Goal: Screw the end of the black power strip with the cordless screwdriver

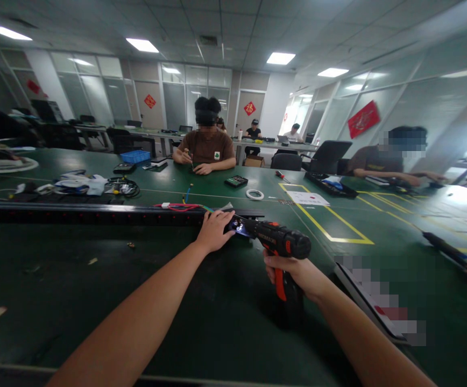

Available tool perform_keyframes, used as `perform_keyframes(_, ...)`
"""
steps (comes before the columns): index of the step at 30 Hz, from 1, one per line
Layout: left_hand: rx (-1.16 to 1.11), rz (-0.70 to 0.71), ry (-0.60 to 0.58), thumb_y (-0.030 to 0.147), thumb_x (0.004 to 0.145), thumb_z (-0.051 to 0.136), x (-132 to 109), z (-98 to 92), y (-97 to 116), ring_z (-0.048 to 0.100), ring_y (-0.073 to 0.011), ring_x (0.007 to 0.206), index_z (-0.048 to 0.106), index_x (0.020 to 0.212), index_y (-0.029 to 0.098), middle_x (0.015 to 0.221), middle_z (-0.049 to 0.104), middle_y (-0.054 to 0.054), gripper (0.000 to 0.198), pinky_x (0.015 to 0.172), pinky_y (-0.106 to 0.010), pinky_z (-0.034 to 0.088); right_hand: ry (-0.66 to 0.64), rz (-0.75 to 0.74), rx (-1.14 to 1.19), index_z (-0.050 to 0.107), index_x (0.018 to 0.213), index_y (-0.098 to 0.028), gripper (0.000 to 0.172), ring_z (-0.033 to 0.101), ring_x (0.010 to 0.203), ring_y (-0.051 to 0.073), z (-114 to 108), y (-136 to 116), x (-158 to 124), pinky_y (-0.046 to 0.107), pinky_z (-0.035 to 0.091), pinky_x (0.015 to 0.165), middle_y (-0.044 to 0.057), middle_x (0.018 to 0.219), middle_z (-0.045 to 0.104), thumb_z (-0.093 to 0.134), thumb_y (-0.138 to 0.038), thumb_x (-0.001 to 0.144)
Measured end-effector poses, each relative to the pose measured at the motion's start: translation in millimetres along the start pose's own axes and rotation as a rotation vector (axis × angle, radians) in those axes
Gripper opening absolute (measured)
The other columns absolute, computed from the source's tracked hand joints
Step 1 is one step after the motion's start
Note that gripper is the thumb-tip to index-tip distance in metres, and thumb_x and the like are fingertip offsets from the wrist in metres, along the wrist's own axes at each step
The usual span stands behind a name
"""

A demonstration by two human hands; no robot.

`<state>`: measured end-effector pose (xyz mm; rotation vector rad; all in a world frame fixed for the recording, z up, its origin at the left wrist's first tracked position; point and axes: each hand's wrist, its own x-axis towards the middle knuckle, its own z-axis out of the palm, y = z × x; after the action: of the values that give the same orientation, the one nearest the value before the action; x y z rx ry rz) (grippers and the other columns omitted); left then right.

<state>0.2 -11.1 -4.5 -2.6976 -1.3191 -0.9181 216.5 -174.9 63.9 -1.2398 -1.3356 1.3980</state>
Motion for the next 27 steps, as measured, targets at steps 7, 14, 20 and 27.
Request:
perform_keyframes(7, 0.001, 0.003, 0.005, 0.040, 0.094, 0.063, -0.6, 1.3, -0.7, 0.043, -0.0286, 0.138, 0.041, 0.153, 0.026, 0.148, 0.057, -0.007, 0.065, 0.118, -0.056, 0.022, -0.002, 0.034, -0.001, 0.063, 0.084, -0.019, 0.025, 0.059, 0.054, 0.017, -0.8, -2.1, -0.1, 0.030, 0.045, 0.059, -0.002, 0.057, 0.064, 0.078, -0.035, 0.072)
perform_keyframes(14, 0.006, 0.004, 0.010, 0.040, 0.094, 0.063, -0.2, 3.7, -2.4, 0.042, -0.0283, 0.138, 0.041, 0.153, 0.027, 0.148, 0.057, -0.007, 0.065, 0.118, -0.056, 0.023, -0.017, 0.015, 0.002, 0.062, 0.084, -0.019, 0.025, 0.058, 0.053, 0.016, -1.5, 1.2, 2.1, 0.029, 0.045, 0.058, -0.002, 0.056, 0.063, 0.078, -0.034, 0.072)
perform_keyframes(20, 0.023, 0.003, 0.007, 0.040, 0.094, 0.064, 0.2, 3.4, -0.9, 0.043, -0.0291, 0.139, 0.042, 0.153, 0.028, 0.149, 0.057, -0.007, 0.064, 0.119, -0.056, 0.023, -0.015, 0.012, 0.015, 0.064, 0.084, -0.019, 0.022, 0.058, 0.053, 0.016, -3.1, 3.4, 3.1, 0.028, 0.046, 0.056, -0.003, 0.057, 0.063, 0.077, -0.033, 0.073)
perform_keyframes(27, 0.022, 0.011, 0.021, 0.040, 0.094, 0.064, 0.1, 2.8, 0.4, 0.044, -0.0295, 0.137, 0.043, 0.153, 0.027, 0.147, 0.058, -0.007, 0.064, 0.118, -0.056, 0.023, -0.029, -0.012, -0.001, 0.066, 0.088, -0.018, 0.019, 0.059, 0.054, 0.016, -5.0, 5.5, 3.3, 0.028, 0.045, 0.056, -0.002, 0.059, 0.064, 0.074, -0.031, 0.076)
